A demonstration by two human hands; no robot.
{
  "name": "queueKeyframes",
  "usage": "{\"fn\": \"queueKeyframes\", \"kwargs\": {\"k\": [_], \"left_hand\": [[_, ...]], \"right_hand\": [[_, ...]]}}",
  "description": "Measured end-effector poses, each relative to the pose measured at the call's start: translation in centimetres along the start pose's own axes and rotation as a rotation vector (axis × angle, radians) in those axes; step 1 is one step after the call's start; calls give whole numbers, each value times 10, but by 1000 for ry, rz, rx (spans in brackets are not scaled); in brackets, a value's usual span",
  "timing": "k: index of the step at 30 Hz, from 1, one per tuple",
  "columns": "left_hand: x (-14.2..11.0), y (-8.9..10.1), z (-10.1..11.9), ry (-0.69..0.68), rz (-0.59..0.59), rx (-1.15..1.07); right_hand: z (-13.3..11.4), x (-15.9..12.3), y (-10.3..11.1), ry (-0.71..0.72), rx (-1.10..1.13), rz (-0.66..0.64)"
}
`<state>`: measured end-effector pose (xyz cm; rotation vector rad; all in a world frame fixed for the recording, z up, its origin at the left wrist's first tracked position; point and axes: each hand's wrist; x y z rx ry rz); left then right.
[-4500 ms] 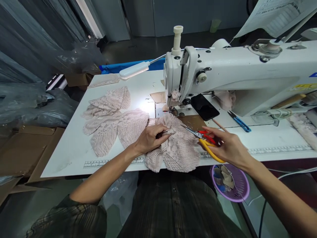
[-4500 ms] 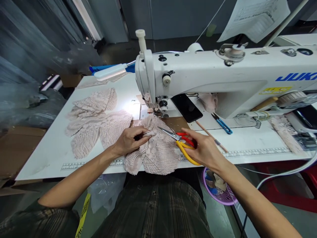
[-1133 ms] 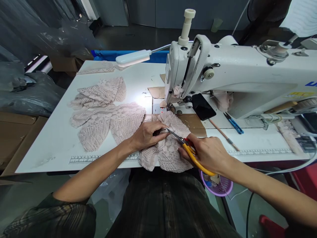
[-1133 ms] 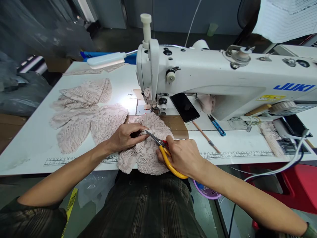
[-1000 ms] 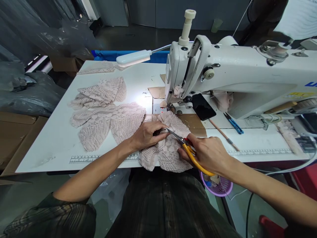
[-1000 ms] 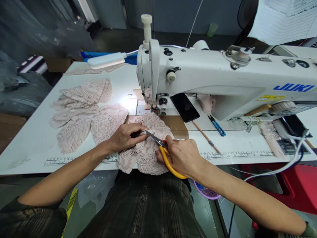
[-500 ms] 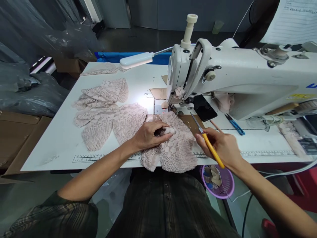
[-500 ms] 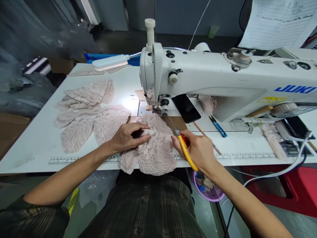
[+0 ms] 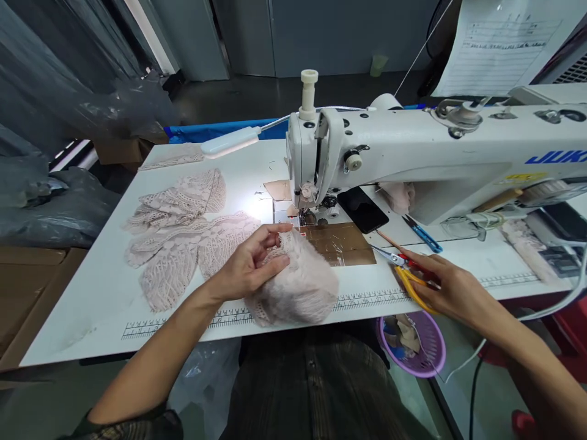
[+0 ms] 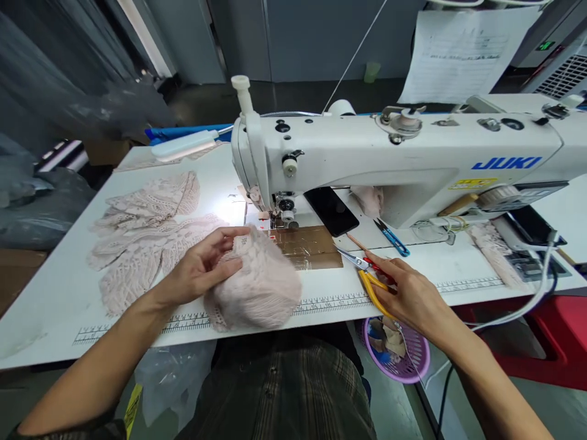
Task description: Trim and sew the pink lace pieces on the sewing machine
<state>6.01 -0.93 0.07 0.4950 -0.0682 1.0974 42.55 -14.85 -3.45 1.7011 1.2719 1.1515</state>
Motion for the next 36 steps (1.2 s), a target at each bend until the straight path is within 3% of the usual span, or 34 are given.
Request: {"fn": "queueKeyframes", "kwargs": {"k": [5,9,11,14,17,19,23,26,28,30,33,36], "left_hand": [[-3,38,26,-40,-129,16],[-6,38,34,-31,-140,129],[-7,35,38,-56,-113,178],[-10,34,44,-120,-24,233],[-16,33,52,-174,23,285],[-19,29,56,-211,-36,269],[-18,13,66,-240,-293,152],[-12,5,68,-297,-372,158],[-10,5,63,-362,-302,239],[-10,9,53,-420,-177,340],[-11,14,35,-455,-68,466],[-11,12,18,-488,26,579]], "right_hand": [[14,13,13,146,-70,91],[-15,31,0,222,-46,189],[-36,38,-15,272,89,157],[-58,44,-34,306,115,94],[-67,44,-30,317,310,-74],[-74,44,-18,296,545,-216],[-102,45,-4,267,846,-131],[-127,46,-8,379,1009,-281],[-139,47,-14,414,965,-349],[-144,49,-21,391,886,-335],[-145,55,-33,388,782,-169],[-143,62,-47,491,578,-2]]}}
Point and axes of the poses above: each hand's wrist, its own x-axis towards the middle knuckle, its own y-axis out of the back of the hand, z = x × y, and after that the axes turned 13 degrees about z, right-handed
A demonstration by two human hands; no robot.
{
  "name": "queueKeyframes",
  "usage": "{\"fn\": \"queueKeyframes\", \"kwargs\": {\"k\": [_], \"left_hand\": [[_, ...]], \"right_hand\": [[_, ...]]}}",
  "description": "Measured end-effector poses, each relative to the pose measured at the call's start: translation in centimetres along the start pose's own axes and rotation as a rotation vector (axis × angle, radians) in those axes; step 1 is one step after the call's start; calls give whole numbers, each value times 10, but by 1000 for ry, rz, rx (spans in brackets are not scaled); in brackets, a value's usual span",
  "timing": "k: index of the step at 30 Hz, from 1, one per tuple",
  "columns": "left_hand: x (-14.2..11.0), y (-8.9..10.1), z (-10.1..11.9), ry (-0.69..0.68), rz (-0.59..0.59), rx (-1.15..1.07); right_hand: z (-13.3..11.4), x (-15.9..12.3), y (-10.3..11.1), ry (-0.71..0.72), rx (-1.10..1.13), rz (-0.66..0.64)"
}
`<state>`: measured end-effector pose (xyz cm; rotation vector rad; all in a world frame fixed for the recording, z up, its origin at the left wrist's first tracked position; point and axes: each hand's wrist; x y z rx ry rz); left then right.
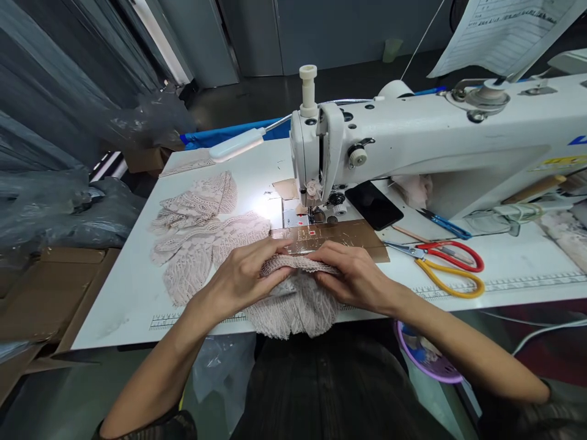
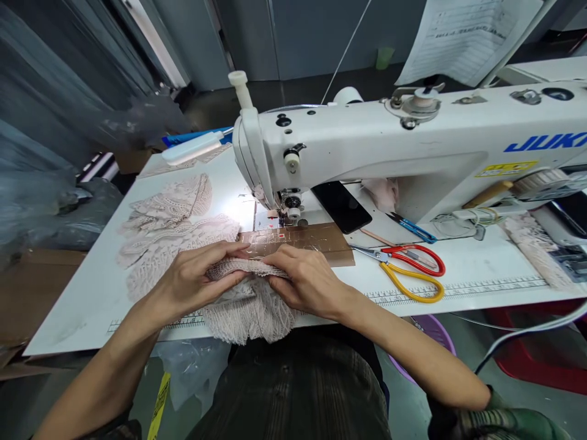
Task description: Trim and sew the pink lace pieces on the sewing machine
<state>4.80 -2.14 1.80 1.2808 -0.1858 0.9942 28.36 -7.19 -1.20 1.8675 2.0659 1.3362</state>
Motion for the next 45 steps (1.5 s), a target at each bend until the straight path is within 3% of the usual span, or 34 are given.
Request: {"fn": "queueKeyframes", "kwargs": {"k": [5,9,12,20,24,31,36,39,41,45], "left_hand": [[-5,-21,-10,-75,140,151],[-9,-28,-15,-352,188,252],[-10,-28,-15,-465,192,282],[-10,-28,-12,-550,179,307],[-12,-31,-12,-569,174,307],[-15,-35,-13,-570,210,322],[-17,-36,-14,-544,225,307],[-19,-37,-16,-484,250,268],[-20,-39,-16,-418,269,210],[-22,-36,-10,-276,318,127]], "right_hand": [[11,2,-10,98,-220,69],[10,4,-7,21,5,177],[7,9,-7,-13,125,243],[1,14,-16,6,4,165],[-3,11,-17,12,-176,133],[-6,9,-23,190,-432,129],[-8,9,-25,125,-343,208],[-12,7,-22,47,-138,372],[-12,5,-21,62,-80,406],[-4,1,-22,204,-228,122]]}}
Point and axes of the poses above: each hand's wrist, its own x-axis towards the middle knuckle, its own y-axis out of the back of the hand, z = x × y, and after that the axes turned 13 degrees about z, right-handed
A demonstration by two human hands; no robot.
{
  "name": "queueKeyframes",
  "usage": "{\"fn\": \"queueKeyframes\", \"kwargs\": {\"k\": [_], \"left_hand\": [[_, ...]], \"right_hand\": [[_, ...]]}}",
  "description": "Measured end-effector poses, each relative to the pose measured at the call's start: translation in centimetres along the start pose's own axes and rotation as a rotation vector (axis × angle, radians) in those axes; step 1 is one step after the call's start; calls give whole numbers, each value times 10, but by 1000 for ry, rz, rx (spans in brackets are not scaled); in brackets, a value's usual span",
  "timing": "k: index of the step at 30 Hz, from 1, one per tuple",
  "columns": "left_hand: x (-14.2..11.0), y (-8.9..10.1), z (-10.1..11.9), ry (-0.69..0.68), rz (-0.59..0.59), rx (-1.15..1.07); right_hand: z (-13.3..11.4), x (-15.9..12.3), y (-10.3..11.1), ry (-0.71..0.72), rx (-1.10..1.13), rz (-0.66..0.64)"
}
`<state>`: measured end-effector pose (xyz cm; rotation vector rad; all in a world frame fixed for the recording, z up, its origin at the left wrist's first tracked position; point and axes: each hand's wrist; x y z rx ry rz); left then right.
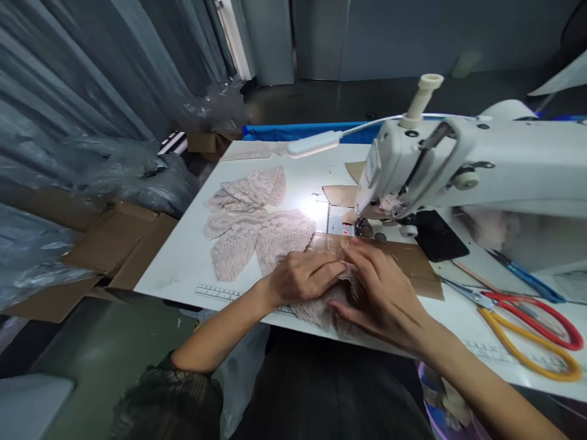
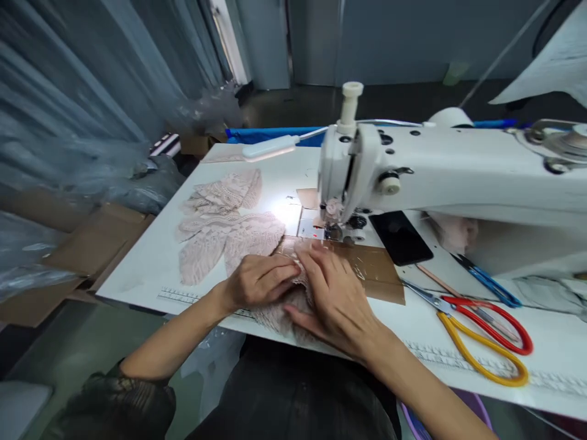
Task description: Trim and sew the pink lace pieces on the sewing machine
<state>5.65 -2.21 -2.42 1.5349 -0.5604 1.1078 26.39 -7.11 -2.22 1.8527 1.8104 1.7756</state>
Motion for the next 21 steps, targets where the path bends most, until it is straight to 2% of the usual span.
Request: {"fn": "queueKeyframes", "kwargs": {"k": [3,8,10,12,13,15,17,19,21], "left_hand": [[3,21,7,207,-61,-98],[4,85,14,651,-252,-309],[6,111,7,757,-329,-318],[8,133,-7,802,-392,-274],[10,140,-17,804,-401,-235],[12,150,-40,826,-400,-95],[11,151,-65,846,-302,92],[7,148,-88,832,-281,186],[2,143,-109,786,-243,260]], "right_hand": [[9,-4,1,-58,90,-183],[6,9,1,-316,364,-460],[-3,22,-11,-398,500,-531],[-14,40,-30,-444,670,-575],[-18,50,-42,-473,739,-561],[-24,69,-67,-619,808,-486],[-24,85,-87,-741,794,-346],[-20,95,-99,-760,678,-145],[-14,96,-103,-716,568,-23]]}}
Point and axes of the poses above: each hand's wrist, its own x-axis towards the middle knuckle, its own y-axis out of the back of the hand, z = x × y, and after that the axes turned 13 degrees about z, right-handed
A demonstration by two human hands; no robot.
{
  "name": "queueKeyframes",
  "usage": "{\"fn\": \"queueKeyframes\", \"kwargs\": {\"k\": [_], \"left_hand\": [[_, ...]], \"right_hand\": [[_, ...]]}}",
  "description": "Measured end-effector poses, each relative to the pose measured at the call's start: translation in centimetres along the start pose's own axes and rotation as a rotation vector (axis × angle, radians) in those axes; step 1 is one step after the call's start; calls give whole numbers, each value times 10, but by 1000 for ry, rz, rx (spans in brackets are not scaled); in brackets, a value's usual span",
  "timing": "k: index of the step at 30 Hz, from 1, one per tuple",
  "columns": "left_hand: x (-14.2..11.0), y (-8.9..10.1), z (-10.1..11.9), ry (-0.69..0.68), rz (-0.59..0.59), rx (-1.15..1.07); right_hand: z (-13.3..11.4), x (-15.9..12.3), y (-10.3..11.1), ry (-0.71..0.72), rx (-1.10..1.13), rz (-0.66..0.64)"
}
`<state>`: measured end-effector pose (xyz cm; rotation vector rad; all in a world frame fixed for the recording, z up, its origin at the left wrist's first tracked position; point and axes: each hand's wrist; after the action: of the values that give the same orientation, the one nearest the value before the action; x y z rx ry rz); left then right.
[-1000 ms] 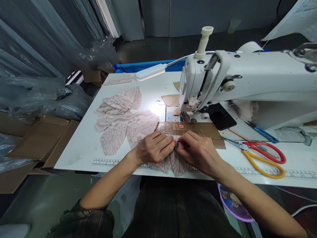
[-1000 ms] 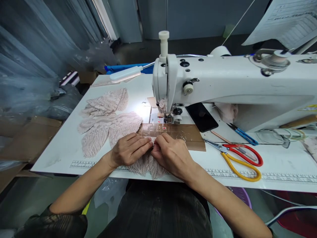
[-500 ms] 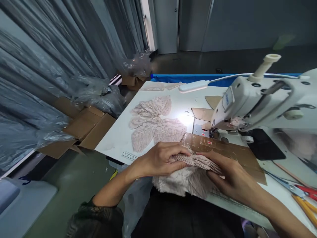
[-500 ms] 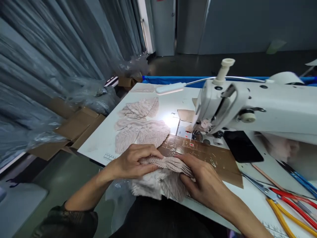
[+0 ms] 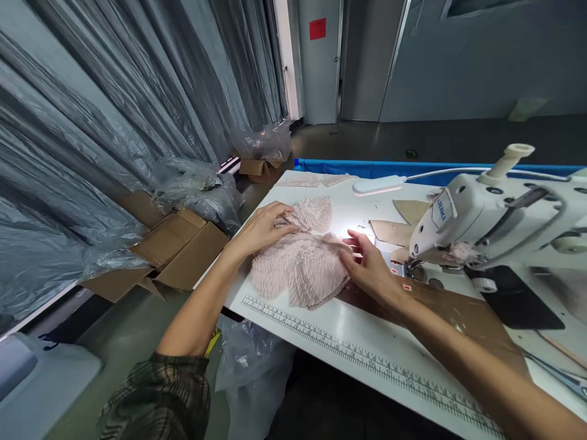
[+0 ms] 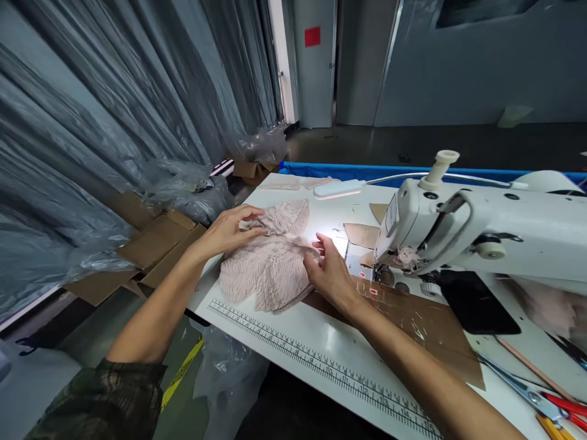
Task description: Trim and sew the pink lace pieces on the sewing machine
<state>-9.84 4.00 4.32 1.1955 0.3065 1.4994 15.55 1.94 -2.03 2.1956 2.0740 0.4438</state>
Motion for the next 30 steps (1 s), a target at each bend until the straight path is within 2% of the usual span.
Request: {"fn": "queueKeyframes", "kwargs": {"k": [2,5,7,10,13,15,18,22,26,28,30], "left_hand": [[12,-8,-14,1,65,46],[33,-16,-33,136,95,53],[47,-19,-44,236,54,19],[59,-23,-57,297,-52,-45],[59,-29,-62,348,-141,-144],[54,-35,-63,379,-143,-210],[50,-43,-63,422,-35,-295],[58,-41,-61,459,268,-384],[71,-15,-47,453,544,-457],[72,3,-34,441,615,-479],[67,21,-16,423,608,-510]], "right_hand": [[5,-3,6,65,-35,0],[10,-19,19,149,-50,-70],[13,-31,29,212,-66,-97],[21,-45,42,315,-107,-129],[34,-51,50,380,-136,-139],[44,-52,53,396,-153,-123],[54,-50,53,410,-188,-76],[57,-48,53,423,-191,-59],[55,-47,55,426,-157,-44],[53,-47,57,424,-138,-64],[49,-47,61,401,-122,-101]]}}
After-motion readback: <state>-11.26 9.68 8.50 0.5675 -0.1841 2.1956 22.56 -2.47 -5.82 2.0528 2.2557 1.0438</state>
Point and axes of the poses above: each hand's wrist, its own x-axis towards the middle knuckle, its own y-axis out of the back of the hand, z = x × y, and after that the axes turned 13 degrees about z, right-handed
